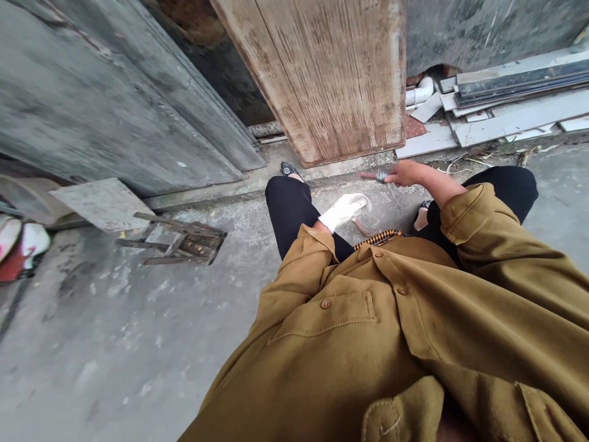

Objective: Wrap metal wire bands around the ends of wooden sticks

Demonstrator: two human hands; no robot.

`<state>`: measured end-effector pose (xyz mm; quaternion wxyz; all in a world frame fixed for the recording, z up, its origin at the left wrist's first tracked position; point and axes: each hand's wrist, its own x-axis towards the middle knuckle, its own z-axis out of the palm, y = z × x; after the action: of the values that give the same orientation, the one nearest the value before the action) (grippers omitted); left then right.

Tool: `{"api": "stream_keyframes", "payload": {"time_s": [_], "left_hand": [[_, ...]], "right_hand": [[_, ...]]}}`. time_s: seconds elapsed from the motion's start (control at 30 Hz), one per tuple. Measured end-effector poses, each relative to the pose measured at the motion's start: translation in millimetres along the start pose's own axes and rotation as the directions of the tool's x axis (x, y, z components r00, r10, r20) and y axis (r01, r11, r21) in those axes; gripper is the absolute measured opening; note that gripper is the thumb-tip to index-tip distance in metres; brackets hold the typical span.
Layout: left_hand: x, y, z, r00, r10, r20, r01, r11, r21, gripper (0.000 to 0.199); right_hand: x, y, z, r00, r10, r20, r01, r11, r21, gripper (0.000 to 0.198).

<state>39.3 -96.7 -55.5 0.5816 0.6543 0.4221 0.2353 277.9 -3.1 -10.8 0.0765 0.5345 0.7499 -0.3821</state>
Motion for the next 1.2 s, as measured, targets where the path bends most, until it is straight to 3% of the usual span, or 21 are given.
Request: {"api": "stream_keyframes", "payload": {"time_s": [0.07, 0.1, 0.17, 0.2, 0.23, 0.27, 0.37, 0.47, 0.53, 0.57, 0.67, 0.73, 0.77, 0.83, 0.93, 1.0, 1.07, 1.13, 1.2], "left_hand": [[2.6, -1.3, -5.0, 1.000, 0.008, 0.003, -0.008, 0.999, 0.036, 0.043], [4.2, -3.1, -6.7, 1.000, 0.001, 0.004, -0.002, 0.998, 0.061, 0.043], [7.8, -7.1, -8.2, 1.000, -0.010, -0.001, 0.010, 0.997, 0.079, 0.045], [9.6, -8.6, -8.3, 1.000, -0.003, -0.008, 0.003, 0.998, 0.065, 0.046], [11.1, -9.2, -8.0, 1.000, 0.014, -0.020, -0.013, 0.999, 0.040, 0.047], [12.2, -8.9, -7.6, 0.999, 0.035, -0.033, -0.035, 0.999, 0.008, 0.049], [12.3, -3.0, -6.0, 0.996, 0.077, -0.034, -0.079, 0.994, -0.069, 0.054], [8.1, 4.2, -3.2, 0.997, 0.067, 0.036, -0.066, 0.997, -0.027, 0.055], [5.3, 7.9, -0.3, 0.996, 0.033, 0.087, -0.036, 0.999, 0.038, 0.052], [4.3, 9.6, 1.1, 0.994, 0.015, 0.109, -0.022, 0.998, 0.062, 0.049], [3.7, 14.5, 2.2, 0.995, 0.012, 0.102, -0.020, 0.996, 0.084, 0.044], [4.2, 16.5, -0.9, 0.998, 0.031, 0.046, -0.034, 0.997, 0.064, 0.043], [4.3, 16.8, -3.2, 0.999, 0.034, 0.017, -0.035, 0.998, 0.048, 0.043], [4.3, 15.2, -8.3, 0.999, 0.025, -0.022, -0.025, 1.000, -0.004, 0.045], [4.9, 9.2, -12.1, 0.999, -0.004, -0.033, 0.000, 0.994, -0.106, 0.051], [6.3, 4.2, -10.1, 0.998, -0.010, -0.055, 0.003, 0.990, -0.138, 0.054], [7.8, -0.9, -4.4, 0.995, -0.004, -0.095, -0.009, 0.990, -0.141, 0.055], [8.8, -6.6, 3.5, 0.998, 0.009, -0.069, -0.021, 0.985, -0.170, 0.054], [9.3, -12.4, 11.1, 0.999, 0.025, 0.020, -0.021, 0.982, -0.189, 0.054]], "right_hand": [[1.9, -0.6, 8.5, 0.957, 0.003, 0.291, 0.024, 0.996, -0.088, 0.041], [1.4, -0.9, 12.6, 0.892, -0.019, 0.451, 0.054, 0.996, -0.066, 0.042], [-2.4, -1.1, 17.6, 0.716, -0.132, 0.686, 0.106, 0.991, 0.080, 0.050], [-5.5, -1.2, 17.9, 0.642, -0.216, 0.735, 0.123, 0.976, 0.179, 0.055], [-9.3, -1.3, 16.6, 0.603, -0.310, 0.735, 0.141, 0.948, 0.284, 0.059], [-13.4, -1.7, 14.0, 0.604, -0.408, 0.685, 0.165, 0.905, 0.393, 0.060], [-23.6, -4.7, 2.7, 0.737, -0.615, 0.281, 0.303, 0.671, 0.677, 0.057], [-21.4, -7.2, -4.5, 0.819, -0.545, -0.177, 0.462, 0.444, 0.768, 0.060], [-12.3, -5.4, -4.8, 0.857, -0.398, -0.328, 0.497, 0.470, 0.729, 0.060], [-6.8, -3.2, -3.8, 0.882, -0.315, -0.351, 0.471, 0.558, 0.683, 0.058], [6.5, 5.6, 2.4, 0.974, -0.117, -0.193, 0.184, 0.910, 0.372, 0.051], [9.3, 10.0, 7.4, 0.995, -0.055, 0.082, 0.045, 0.992, 0.122, 0.049], [8.9, 11.2, 9.6, 0.967, -0.056, 0.248, 0.042, 0.997, 0.060, 0.049], [5.5, 11.4, 12.5, 0.837, -0.128, 0.533, 0.092, 0.991, 0.094, 0.052], [-2.6, 8.3, 12.2, 0.628, -0.305, 0.716, 0.134, 0.949, 0.286, 0.062], [-9.2, 5.6, 9.8, 0.559, -0.416, 0.717, 0.155, 0.902, 0.403, 0.063], [-16.5, 2.8, 6.9, 0.560, -0.534, 0.634, 0.191, 0.828, 0.528, 0.059], [-22.9, 0.0, 4.0, 0.632, -0.633, 0.447, 0.247, 0.711, 0.658, 0.056], [-25.2, -2.4, 1.3, 0.743, -0.646, 0.174, 0.320, 0.572, 0.755, 0.058]]}}
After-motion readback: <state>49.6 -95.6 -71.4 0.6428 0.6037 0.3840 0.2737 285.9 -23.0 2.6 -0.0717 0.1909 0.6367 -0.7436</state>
